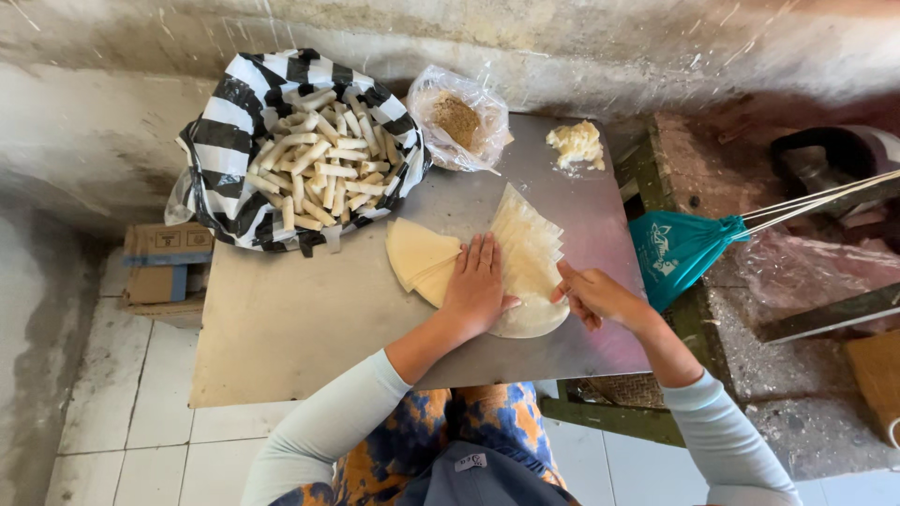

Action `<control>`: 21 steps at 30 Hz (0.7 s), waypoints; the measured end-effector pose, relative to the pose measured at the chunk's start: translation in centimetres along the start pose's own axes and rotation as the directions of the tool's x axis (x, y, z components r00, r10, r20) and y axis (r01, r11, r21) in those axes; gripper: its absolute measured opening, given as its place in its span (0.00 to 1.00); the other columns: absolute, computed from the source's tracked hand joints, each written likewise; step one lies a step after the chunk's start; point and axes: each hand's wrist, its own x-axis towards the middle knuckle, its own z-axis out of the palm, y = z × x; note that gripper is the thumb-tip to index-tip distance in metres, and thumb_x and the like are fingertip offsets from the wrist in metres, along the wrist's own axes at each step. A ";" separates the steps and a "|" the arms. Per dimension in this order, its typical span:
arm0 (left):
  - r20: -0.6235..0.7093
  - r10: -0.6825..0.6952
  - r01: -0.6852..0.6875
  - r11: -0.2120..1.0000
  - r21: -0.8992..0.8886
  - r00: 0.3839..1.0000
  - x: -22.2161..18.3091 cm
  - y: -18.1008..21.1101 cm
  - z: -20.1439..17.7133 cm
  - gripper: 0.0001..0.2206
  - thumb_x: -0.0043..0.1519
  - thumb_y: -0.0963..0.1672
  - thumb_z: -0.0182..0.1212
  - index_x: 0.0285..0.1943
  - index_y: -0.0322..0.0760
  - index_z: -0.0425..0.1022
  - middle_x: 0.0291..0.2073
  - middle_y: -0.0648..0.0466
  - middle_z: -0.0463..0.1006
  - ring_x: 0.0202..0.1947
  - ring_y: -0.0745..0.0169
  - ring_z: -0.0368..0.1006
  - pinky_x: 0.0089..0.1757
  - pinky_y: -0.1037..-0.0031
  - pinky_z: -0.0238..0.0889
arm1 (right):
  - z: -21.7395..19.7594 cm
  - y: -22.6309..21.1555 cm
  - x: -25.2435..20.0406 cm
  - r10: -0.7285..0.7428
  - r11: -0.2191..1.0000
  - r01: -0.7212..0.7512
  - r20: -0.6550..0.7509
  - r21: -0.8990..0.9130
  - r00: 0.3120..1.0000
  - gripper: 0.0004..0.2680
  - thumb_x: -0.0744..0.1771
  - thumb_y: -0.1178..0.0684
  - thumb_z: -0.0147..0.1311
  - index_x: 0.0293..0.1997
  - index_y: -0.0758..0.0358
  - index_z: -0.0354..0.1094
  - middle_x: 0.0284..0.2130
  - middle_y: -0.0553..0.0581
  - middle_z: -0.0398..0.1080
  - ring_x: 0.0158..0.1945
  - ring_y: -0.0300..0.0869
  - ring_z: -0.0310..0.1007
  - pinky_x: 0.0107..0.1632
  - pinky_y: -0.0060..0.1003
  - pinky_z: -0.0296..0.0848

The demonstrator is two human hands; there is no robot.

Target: The person prepares spring rolls by placing a square of dough on a metal table, adding filling with a spoon, and folding the dough into a roll.

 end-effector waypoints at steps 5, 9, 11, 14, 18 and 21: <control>-0.016 0.002 -0.001 0.999 0.055 1.000 0.0 0.0 0.3 0.49 0.58 0.60 0.59 0.75 0.18 0.45 0.76 0.33 0.45 0.76 0.35 0.38 0.69 0.50 0.32 | -1.0 -0.6 1.4 0.032 0.997 -0.028 0.044 -0.079 0.999 0.31 0.69 0.29 0.31 0.43 0.77 0.73 0.10 0.56 0.64 0.11 0.42 0.67 0.15 0.35 0.67; -0.016 0.004 -0.003 0.997 0.078 1.000 0.1 -0.1 0.4 0.50 0.58 0.60 0.59 0.75 0.17 0.45 0.76 0.33 0.44 0.76 0.35 0.38 0.69 0.50 0.32 | -1.6 -1.1 1.2 0.018 0.999 -0.017 0.021 -0.051 1.000 0.31 0.70 0.29 0.30 0.46 0.77 0.72 0.11 0.55 0.63 0.11 0.42 0.68 0.15 0.34 0.68; -0.011 0.005 -0.004 0.999 0.047 1.000 0.0 0.0 0.3 0.49 0.58 0.60 0.59 0.75 0.17 0.45 0.76 0.33 0.44 0.76 0.35 0.38 0.69 0.49 0.32 | -1.7 -1.4 0.6 0.010 1.000 -0.010 0.012 -0.008 1.000 0.30 0.70 0.30 0.30 0.48 0.75 0.72 0.11 0.55 0.62 0.11 0.41 0.68 0.15 0.35 0.67; 0.001 0.004 -0.004 1.000 0.025 1.000 0.1 -0.1 0.0 0.48 0.59 0.60 0.58 0.75 0.17 0.45 0.76 0.32 0.43 0.76 0.34 0.37 0.68 0.49 0.31 | -0.6 -1.3 -1.0 0.012 0.999 -0.012 -0.015 0.041 1.000 0.28 0.69 0.31 0.31 0.51 0.70 0.71 0.11 0.56 0.62 0.11 0.43 0.68 0.14 0.37 0.66; 0.013 -0.006 0.007 1.000 -0.011 1.000 -0.1 0.1 -0.3 0.48 0.58 0.59 0.59 0.75 0.18 0.45 0.76 0.33 0.44 0.77 0.34 0.37 0.69 0.50 0.31 | 1.8 -1.7 -3.8 -0.004 1.000 0.004 -0.145 0.003 0.989 0.23 0.69 0.35 0.35 0.56 0.63 0.70 0.11 0.56 0.63 0.11 0.43 0.67 0.14 0.36 0.66; 0.031 0.001 0.000 1.000 -0.007 1.000 -0.1 0.1 -0.6 0.47 0.60 0.58 0.59 0.75 0.18 0.45 0.76 0.32 0.43 0.77 0.34 0.37 0.69 0.49 0.31 | 3.9 -2.7 -6.0 -0.030 0.993 -0.004 -0.279 -0.122 0.960 0.20 0.70 0.37 0.40 0.58 0.62 0.70 0.13 0.58 0.65 0.13 0.42 0.68 0.16 0.37 0.67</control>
